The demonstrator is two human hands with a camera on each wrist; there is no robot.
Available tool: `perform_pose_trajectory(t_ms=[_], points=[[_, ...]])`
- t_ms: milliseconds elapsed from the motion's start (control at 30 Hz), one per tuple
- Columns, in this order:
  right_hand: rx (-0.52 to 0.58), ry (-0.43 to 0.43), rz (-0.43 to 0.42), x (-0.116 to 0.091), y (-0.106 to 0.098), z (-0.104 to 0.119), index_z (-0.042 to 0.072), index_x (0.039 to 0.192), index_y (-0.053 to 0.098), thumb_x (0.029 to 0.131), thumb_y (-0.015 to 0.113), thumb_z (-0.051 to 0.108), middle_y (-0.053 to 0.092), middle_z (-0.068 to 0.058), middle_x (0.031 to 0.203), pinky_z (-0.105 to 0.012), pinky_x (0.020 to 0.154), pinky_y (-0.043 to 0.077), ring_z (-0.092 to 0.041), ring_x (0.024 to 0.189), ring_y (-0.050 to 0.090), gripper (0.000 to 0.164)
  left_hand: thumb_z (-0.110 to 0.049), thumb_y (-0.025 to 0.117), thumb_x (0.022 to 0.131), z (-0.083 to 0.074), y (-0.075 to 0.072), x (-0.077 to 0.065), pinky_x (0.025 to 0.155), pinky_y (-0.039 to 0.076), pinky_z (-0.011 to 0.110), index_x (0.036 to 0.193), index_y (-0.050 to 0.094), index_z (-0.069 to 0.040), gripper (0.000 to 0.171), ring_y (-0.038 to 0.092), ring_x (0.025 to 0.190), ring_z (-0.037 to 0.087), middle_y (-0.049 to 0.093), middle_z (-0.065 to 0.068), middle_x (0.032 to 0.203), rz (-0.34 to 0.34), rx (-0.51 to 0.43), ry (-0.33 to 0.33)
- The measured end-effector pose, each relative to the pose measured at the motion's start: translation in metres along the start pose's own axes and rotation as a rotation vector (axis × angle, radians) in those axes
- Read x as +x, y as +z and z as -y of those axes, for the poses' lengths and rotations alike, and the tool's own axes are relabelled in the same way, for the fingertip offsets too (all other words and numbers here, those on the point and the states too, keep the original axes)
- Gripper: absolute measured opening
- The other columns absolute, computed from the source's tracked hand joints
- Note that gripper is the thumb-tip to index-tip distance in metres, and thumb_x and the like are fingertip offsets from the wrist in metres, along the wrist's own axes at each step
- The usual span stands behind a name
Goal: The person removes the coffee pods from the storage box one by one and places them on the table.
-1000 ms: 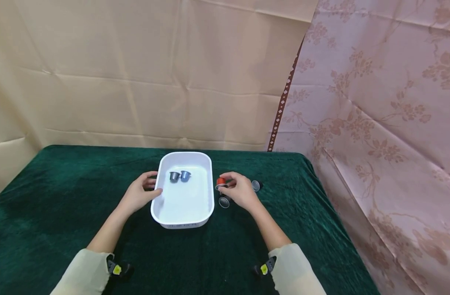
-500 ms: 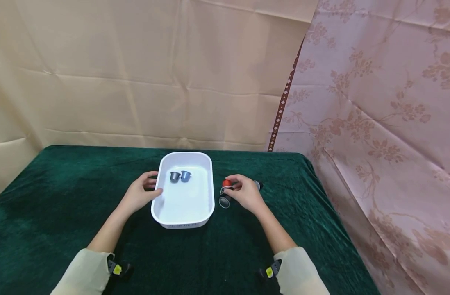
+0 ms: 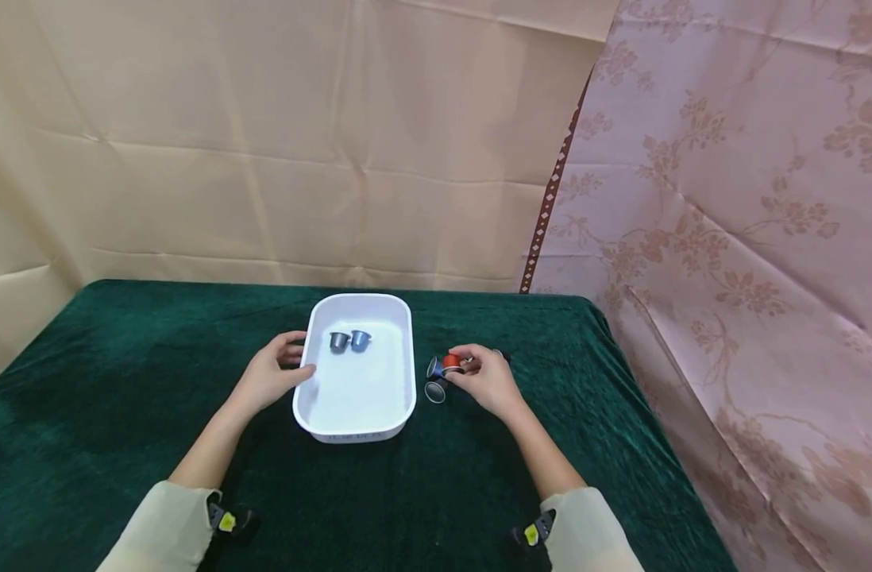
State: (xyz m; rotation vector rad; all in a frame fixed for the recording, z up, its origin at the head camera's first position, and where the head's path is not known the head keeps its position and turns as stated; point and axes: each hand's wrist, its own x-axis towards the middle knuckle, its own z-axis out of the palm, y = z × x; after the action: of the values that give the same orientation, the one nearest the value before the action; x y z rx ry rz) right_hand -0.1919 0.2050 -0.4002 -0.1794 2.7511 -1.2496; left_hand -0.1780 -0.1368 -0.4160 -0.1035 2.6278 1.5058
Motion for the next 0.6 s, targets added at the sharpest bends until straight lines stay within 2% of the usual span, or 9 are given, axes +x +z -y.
perform_pose_trajectory(t_ms=[600], points=[[0.007,-0.014,-0.012,-0.006,-0.009,-0.015,0.012,0.12,0.059,0.082,0.069,0.02,0.064,-0.013,0.11,-0.036,0.082,0.052,-0.023,0.096,0.061,0.041,-0.02,0.064,0.084,0.0,0.0,0.001,0.095,0.048,0.048,0.142,0.034,-0.014,0.065,0.052,0.119,0.032,0.052,0.018,0.132,0.001,-0.011,-0.004]])
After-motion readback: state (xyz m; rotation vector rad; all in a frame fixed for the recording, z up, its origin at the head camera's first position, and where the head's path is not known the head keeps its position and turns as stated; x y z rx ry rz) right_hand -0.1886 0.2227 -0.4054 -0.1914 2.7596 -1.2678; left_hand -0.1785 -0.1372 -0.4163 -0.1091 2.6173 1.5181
